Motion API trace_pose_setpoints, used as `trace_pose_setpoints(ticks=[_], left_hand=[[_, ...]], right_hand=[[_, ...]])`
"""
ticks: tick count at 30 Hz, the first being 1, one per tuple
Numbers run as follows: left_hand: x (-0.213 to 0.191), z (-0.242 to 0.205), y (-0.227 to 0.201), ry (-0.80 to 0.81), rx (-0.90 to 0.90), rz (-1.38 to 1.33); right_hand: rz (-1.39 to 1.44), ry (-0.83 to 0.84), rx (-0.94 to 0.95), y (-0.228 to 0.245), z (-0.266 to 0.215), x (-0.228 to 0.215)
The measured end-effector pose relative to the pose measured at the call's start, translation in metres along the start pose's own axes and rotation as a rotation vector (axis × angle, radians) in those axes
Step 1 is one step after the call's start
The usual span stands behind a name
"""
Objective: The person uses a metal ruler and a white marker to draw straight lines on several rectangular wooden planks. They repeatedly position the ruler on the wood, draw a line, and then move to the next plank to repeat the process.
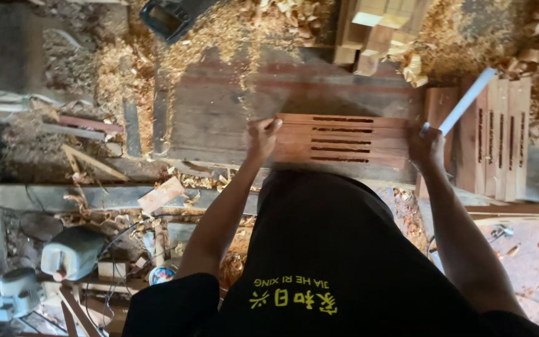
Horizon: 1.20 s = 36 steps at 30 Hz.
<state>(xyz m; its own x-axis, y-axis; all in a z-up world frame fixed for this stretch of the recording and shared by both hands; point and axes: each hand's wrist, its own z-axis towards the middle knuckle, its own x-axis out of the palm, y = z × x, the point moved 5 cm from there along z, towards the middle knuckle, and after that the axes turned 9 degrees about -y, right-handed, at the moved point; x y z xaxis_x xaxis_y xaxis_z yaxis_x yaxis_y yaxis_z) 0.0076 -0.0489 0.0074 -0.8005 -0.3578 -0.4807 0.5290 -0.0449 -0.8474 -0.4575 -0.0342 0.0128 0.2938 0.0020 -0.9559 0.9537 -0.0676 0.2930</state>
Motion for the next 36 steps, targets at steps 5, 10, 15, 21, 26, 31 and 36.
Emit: trace_pose_setpoints(ticks=[5, 10, 15, 21, 26, 31, 36], left_hand=[[0.011, 0.000, 0.016, 0.091, -0.201, -0.028], [0.008, 0.002, 0.014, 0.105, -0.242, 0.025], [0.010, 0.001, 0.022, 0.131, -0.337, 0.002], [0.008, -0.005, 0.035, 0.123, -0.395, -0.052], [-0.023, 0.012, 0.001, -0.026, -0.320, -0.025], [-0.030, 0.024, -0.099, 0.001, 0.245, 0.078], [0.041, 0.006, -0.189, 0.546, 0.355, 0.192]], right_hand=[[0.327, -0.020, 0.472, -0.019, -0.008, 0.009], [0.326, -0.021, 0.482, -0.021, -0.005, 0.009], [0.339, -0.026, 0.454, -0.012, -0.003, 0.001], [0.343, -0.012, 0.438, 0.016, -0.012, -0.032], [0.379, -0.218, 0.465, 0.003, -0.039, -0.056], [0.614, -0.277, 0.558, -0.223, -0.191, 0.049], [0.064, -0.212, 0.397, -0.076, -0.141, 0.006]])
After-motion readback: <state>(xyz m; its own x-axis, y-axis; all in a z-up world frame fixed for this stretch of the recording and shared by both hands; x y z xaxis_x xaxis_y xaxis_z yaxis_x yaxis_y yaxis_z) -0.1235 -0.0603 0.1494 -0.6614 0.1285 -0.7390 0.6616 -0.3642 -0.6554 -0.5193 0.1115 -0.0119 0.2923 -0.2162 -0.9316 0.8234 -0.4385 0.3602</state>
